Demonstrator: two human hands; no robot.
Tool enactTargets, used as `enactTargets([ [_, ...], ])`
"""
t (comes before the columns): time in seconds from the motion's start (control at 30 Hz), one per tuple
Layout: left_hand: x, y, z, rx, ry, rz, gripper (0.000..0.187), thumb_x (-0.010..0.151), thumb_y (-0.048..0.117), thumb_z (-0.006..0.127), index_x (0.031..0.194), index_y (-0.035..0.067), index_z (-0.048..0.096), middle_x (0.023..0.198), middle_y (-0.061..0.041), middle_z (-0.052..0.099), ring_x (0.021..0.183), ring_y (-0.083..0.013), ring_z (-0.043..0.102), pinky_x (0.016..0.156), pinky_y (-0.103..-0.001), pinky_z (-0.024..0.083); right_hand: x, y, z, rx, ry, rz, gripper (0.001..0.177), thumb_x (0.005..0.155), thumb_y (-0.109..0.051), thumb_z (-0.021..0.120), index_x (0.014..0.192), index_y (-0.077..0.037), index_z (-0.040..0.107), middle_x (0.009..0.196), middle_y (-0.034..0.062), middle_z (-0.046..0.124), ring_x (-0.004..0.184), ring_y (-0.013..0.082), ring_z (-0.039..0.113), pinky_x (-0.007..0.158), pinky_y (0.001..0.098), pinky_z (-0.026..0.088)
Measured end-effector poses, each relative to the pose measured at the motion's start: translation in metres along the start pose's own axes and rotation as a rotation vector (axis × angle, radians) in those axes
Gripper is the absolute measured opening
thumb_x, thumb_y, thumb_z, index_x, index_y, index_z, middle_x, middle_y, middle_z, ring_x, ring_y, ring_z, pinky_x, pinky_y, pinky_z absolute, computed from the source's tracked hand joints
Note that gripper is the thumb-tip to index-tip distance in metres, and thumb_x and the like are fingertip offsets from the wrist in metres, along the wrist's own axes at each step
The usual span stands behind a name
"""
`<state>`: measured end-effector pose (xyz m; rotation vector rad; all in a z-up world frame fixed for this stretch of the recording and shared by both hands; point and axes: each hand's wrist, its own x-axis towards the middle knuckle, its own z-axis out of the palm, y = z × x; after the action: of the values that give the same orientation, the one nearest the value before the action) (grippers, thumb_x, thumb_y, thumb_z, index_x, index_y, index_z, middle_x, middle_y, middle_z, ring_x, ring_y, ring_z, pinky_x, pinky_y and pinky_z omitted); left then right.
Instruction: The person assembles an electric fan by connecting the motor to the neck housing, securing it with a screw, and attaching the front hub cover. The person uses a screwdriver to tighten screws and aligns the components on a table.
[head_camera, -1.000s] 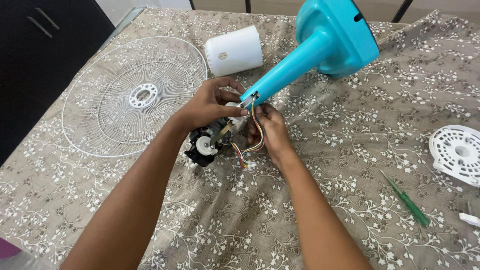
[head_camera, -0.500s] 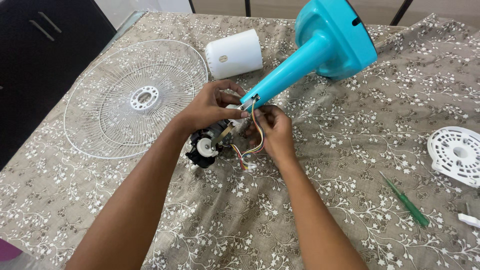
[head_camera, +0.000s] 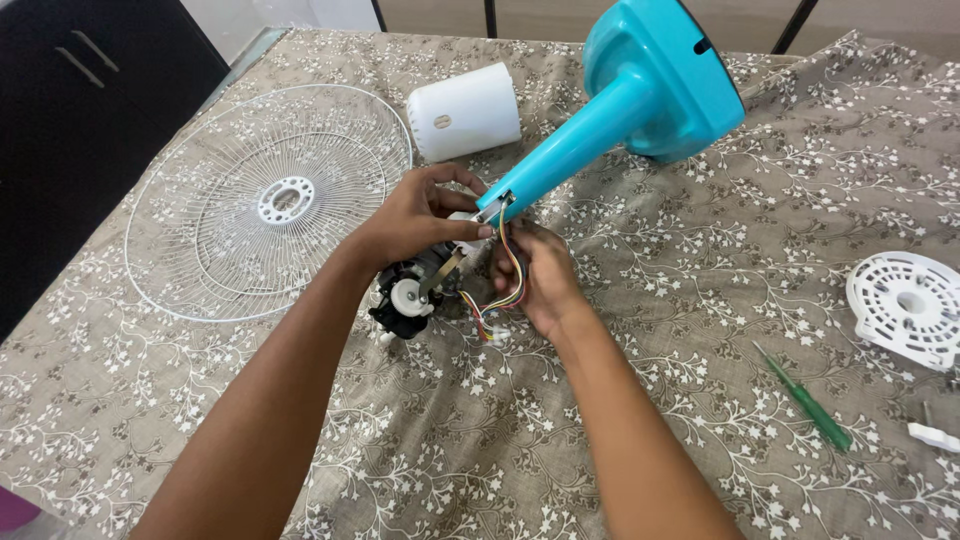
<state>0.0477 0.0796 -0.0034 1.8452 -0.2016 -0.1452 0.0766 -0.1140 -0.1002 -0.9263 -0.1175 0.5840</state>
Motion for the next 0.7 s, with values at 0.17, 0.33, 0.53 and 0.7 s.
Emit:
enactTargets([
  [0.17, 0.000, -0.004, -0.001, -0.043, -0.007, 0.019, 0.051, 0.079, 0.005, 0.084, 0.121, -0.001, 0.057, 0.112, -0.022, 0.077, 0.102, -0.0221, 0.076, 0.089, -0.035, 0.064, -0.006, -0.008, 0.005, -0.040, 0.088, -0.015, 0.021, 0.103, -0.026, 0.054, 0.108, -0.007, 0.060, 0.071, 0.0026, 0.061, 0.057, 0.0140, 0.062, 0.051, 0.0316, 0.051],
  [0.33, 0.002, -0.006, -0.001, -0.031, 0.012, -0.004, 0.050, 0.078, 0.004, 0.084, 0.121, -0.001, 0.058, 0.111, -0.021, 0.077, 0.100, -0.0214, 0.075, 0.088, -0.035, 0.064, -0.019, -0.008, 0.014, -0.483, 0.159, -0.378, 0.025, 0.099, -0.024, 0.065, 0.108, -0.001, 0.063, 0.077, 0.0033, 0.068, 0.061, 0.0125, 0.068, 0.047, 0.0298, 0.052],
  [0.53, 0.003, -0.005, -0.001, -0.072, 0.000, -0.014, 0.051, 0.078, 0.004, 0.084, 0.121, -0.001, 0.058, 0.110, -0.020, 0.077, 0.099, -0.0209, 0.075, 0.087, -0.035, 0.064, -0.009, 0.003, 0.008, -0.534, 0.130, -0.469, 0.025, 0.104, -0.024, 0.061, 0.100, 0.000, 0.066, 0.070, 0.0039, 0.067, 0.058, 0.0115, 0.065, 0.050, 0.0272, 0.052],
  [0.7, 0.001, -0.003, 0.000, -0.049, 0.011, -0.015, 0.050, 0.077, 0.005, 0.084, 0.120, -0.001, 0.059, 0.112, -0.020, 0.077, 0.103, -0.0206, 0.075, 0.090, -0.034, 0.064, 0.006, 0.008, -0.005, -0.060, -0.006, -0.113, 0.022, 0.106, -0.021, 0.051, 0.098, -0.002, 0.061, 0.066, 0.0034, 0.058, 0.053, 0.0143, 0.059, 0.047, 0.0304, 0.050],
])
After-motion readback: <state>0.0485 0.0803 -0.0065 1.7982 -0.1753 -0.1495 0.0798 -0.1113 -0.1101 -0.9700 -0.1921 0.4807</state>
